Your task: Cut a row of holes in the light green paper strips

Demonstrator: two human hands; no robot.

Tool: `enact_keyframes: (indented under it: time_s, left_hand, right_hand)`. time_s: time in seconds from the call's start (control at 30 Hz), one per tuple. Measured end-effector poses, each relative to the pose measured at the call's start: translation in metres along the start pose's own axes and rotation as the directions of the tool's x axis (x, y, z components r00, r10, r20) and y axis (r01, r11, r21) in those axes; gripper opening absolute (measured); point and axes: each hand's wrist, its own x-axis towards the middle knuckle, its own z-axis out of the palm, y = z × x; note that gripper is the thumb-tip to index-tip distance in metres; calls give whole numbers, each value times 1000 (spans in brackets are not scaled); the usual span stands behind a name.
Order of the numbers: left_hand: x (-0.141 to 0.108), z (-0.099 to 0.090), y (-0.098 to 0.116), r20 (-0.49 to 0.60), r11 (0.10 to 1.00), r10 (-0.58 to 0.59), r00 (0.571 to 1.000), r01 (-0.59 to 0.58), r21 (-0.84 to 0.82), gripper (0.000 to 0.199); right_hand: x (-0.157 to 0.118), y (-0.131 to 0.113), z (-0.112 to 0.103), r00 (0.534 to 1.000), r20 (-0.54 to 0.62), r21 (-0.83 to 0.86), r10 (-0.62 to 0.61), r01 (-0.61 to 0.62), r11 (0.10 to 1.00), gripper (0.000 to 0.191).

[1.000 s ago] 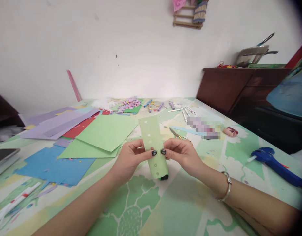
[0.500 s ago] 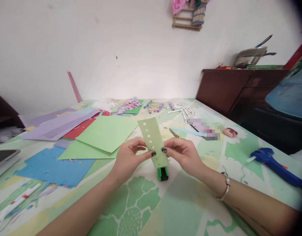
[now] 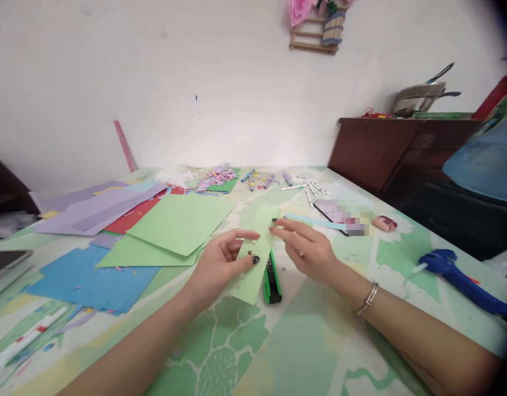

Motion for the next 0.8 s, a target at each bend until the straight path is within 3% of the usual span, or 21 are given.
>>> enact_keyframes:
  time_s: [0.07, 0.13, 0.2, 0.33, 0.47, 0.6, 0.8]
  left_hand:
    - [1, -2, -2, -57, 998, 44, 997, -41, 45, 37]
    - [2, -3, -3, -108, 993, 90, 990, -80, 87, 34]
    - [2, -3, -3, -132, 988, 124, 984, -111, 106, 35]
    - [1, -1, 0, -120, 988, 136, 983, -126, 86, 48]
    - [1, 0, 0, -117, 989, 133, 984, -124, 80, 47]
    - [0, 0, 2, -107, 992, 106, 989, -98, 81, 48]
    - [2, -3, 0, -140, 991, 105, 985, -92, 101, 47]
  right_hand:
    - [0, 15, 0, 985, 52, -83, 167, -163, 983, 44]
    - [0, 32, -1, 926, 139, -185, 350, -323, 928, 36]
    - [-2, 47, -1, 823, 266, -282, 501, -431, 857, 21]
    - [-3, 60, -2, 592, 438, -412, 676, -536, 737, 29]
    - [1, 58, -4, 467, 449, -494, 762, -581, 647, 32]
    - [3, 54, -9, 425, 413, -523, 806, -614, 592, 32]
    - [4, 59, -21, 455, 394, -396, 799, -700, 594, 52]
